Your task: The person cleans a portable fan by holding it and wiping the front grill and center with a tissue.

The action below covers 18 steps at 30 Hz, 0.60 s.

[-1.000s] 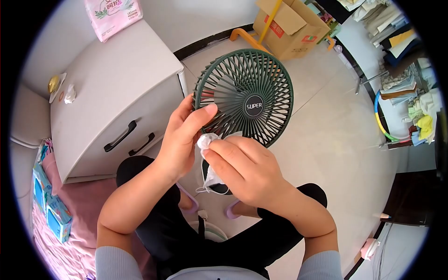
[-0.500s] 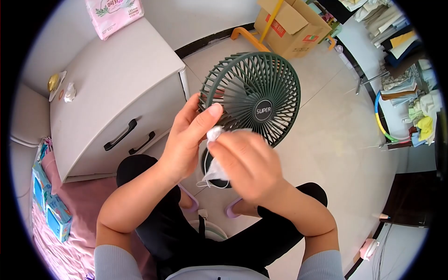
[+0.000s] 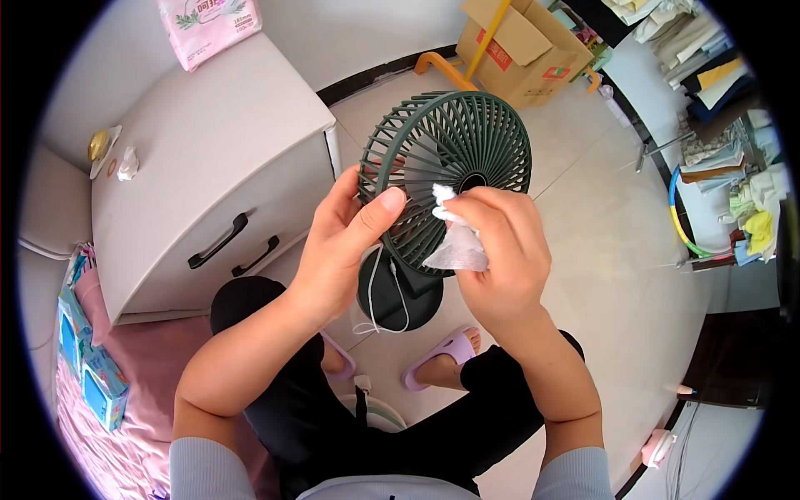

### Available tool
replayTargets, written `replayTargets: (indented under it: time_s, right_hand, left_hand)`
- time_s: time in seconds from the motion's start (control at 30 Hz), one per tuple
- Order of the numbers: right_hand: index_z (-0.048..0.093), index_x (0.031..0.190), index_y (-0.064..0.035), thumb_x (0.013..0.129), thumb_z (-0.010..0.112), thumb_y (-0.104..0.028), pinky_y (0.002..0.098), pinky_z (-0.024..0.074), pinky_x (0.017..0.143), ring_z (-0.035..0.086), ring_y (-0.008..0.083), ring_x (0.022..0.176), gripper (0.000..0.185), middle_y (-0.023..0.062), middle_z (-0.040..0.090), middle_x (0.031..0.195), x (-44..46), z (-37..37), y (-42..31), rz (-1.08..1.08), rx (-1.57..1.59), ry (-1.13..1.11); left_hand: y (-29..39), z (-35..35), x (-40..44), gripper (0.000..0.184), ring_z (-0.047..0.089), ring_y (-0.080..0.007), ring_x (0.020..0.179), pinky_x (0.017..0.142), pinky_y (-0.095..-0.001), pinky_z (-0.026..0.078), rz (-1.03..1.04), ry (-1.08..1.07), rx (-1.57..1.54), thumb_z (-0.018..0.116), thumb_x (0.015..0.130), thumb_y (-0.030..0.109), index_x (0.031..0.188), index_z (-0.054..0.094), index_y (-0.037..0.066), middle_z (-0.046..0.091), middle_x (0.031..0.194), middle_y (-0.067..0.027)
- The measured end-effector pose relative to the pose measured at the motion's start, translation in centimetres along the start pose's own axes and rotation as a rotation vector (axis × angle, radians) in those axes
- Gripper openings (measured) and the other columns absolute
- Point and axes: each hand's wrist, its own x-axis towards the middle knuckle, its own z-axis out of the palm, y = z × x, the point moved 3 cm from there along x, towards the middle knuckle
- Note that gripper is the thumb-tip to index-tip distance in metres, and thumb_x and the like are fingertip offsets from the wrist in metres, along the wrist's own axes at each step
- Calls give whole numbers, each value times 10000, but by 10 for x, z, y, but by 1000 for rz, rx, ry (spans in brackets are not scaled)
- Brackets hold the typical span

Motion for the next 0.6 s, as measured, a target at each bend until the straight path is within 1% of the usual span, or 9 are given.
replayTargets:
  time_s: [0.07,0.1,0.17,0.2,0.3,0.4,0.5,0.6]
  right_hand:
    - [639,985,21,640,644,39,353,510,672,598,292,807,345,128,614,936,0,4,-5,-82,-27,-29]
    - [639,985,21,640,644,39,353,510,672,598,292,807,345,128,614,936,-1,5,-8,-83,-26,-30]
    - [635,980,39,691,623,-18,353,515,669,598,289,799,294,132,608,931,-3,11,-18,-110,9,-92]
    - [631,974,54,727,603,-61,352,516,662,597,289,795,274,138,604,942,-6,15,-20,-144,49,-88]
    - [630,984,47,728,614,-59,351,513,673,595,292,814,278,135,602,960,-8,14,-22,-166,40,-89]
    - [633,988,45,719,633,-43,360,509,690,594,295,824,282,137,602,961,2,2,-9,-85,-49,-70]
    - [633,988,45,718,634,-43,361,513,691,595,297,825,285,138,607,974,1,2,-11,-87,-75,-80]
    - [628,973,37,700,633,-39,341,526,679,610,291,841,284,134,615,982,-7,11,-27,-151,15,-85]
  left_hand:
    - [0,0,0,429,571,-113,1028,927,-291,451,11,3,-15,665,921,269,1235,500,27,606,1129,-54]
    - [0,-1,0,429,569,-114,1032,931,-289,449,3,12,-31,668,920,259,1236,499,24,605,1131,-56]
    - [0,-1,-1,429,566,-116,1035,934,-287,447,-5,20,-48,672,918,249,1236,497,21,604,1134,-58]
    - [0,-1,-1,428,567,-118,1034,935,-284,446,-3,18,-45,673,917,241,1237,495,19,604,1135,-61]
    - [0,1,-1,422,572,-124,1029,934,-281,446,0,-3,-28,670,920,229,1237,493,14,606,1132,-67]
    - [1,1,0,415,573,-124,1029,937,-288,445,20,4,-28,663,921,221,1236,493,12,615,1115,-66]
    - [0,2,0,405,572,-121,1029,936,-284,444,26,-12,-34,660,921,224,1229,497,17,615,1113,-64]
    - [-4,2,0,382,571,-111,1013,910,-278,446,3,-22,-35,651,925,235,1211,505,28,610,1109,-59]
